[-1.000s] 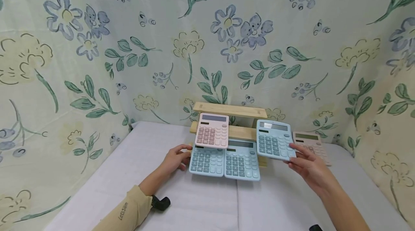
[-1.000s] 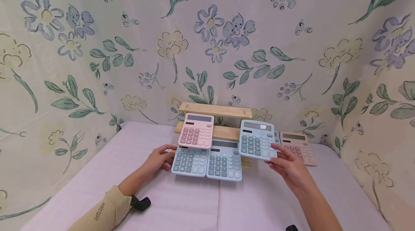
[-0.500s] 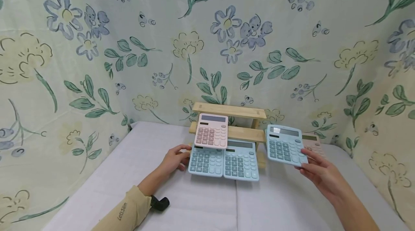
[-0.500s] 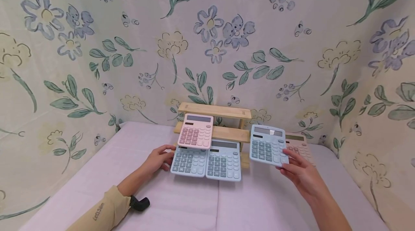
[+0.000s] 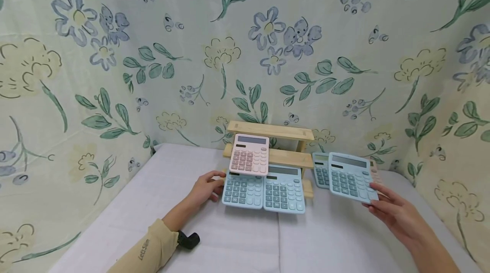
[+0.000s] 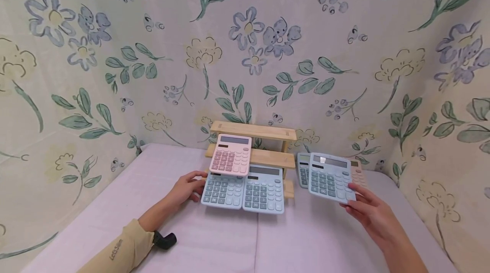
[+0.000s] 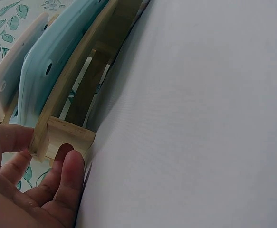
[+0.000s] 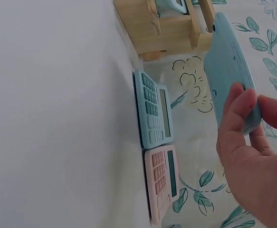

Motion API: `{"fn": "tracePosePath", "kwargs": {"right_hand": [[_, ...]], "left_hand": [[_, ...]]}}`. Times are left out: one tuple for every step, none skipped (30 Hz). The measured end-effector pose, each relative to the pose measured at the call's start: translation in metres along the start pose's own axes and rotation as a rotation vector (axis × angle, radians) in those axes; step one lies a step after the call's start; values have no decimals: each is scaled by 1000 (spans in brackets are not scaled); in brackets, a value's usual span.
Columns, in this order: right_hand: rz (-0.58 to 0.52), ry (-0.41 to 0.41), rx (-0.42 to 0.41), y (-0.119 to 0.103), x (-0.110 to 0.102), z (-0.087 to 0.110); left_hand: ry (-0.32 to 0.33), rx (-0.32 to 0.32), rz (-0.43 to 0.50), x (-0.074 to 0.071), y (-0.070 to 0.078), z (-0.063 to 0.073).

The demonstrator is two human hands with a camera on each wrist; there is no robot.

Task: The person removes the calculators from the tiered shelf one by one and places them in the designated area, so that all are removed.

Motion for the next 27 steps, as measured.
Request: {"fn": "tracePosePath", "kwargs": {"right_hand": [[0,-4,1,0,-3,0],[1,-10,3,1,-6,1],[-5,-20,1,1,-8,1],[-6,-26,1,2,-11,1],[-7,-27,2,3,-14,1],[-10,-35,3,3,-17,2],[-9,-36,4,3,-19,2],[-10,-38,7,4,-22,3],[-15,-37,12,4,-24,3],[-15,-33,20,4,-26,3],[-18,-34,23,4,-29,3],[-22,-40,27,5,-31,3],[-26,-39,33,5,-33,4],[-31,-43,35,6,-35,3],[-38,-43,42,6,-37,4],[-42,-49,43,6,-40,4],[-46,-53,48,7,-42,4],[-52,-59,51,7,-44,4],[-61,-67,52,8,-47,4],[-54,-53,63,8,-50,4],[-49,-41,77,8,-52,4],[-38,-28,90,8,-55,4],[-27,-11,104,9,-57,4],[-20,6,119,9,-60,4],[-11,27,134,9,-62,4],[1,50,151,10,-64,4],[-2,51,157,11,-67,4]], "left_hand": [[1,1,-2,0,0,0],[2,-1,-3,0,0,0],[2,-1,-5,-1,0,0],[2,1,-6,-1,0,1],[2,4,-7,-1,0,1],[2,5,-7,-1,0,0],[2,6,-7,-1,0,0],[1,7,-7,-1,0,0],[1,7,-7,-1,-1,0],[1,8,-6,-1,0,0],[1,7,-5,-1,-1,0],[1,7,-4,-1,-1,0],[1,7,-4,-1,0,0],[1,8,-4,-1,0,0],[1,9,-3,-1,0,0],[1,9,-3,-1,0,0],[0,9,-3,-1,0,0],[0,9,-4,-1,0,0],[0,8,-4,-1,0,0],[0,7,-5,-1,0,0],[0,5,-5,-1,0,0],[1,3,-5,-1,0,0],[1,2,-5,-1,1,0],[1,1,-5,-1,1,0],[2,0,-7,-1,1,0],[1,-1,-8,-1,1,0],[2,-2,-9,-1,1,0]]}}
Point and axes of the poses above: each hand's wrist, its own z-axis away from the middle knuckle, its own x-axis out of the palm, y = z × x, the point moved 1 cm from there along -z, towards the middle knuckle, and after that the axes turned 6 degrees about y, right-handed, at the moved point
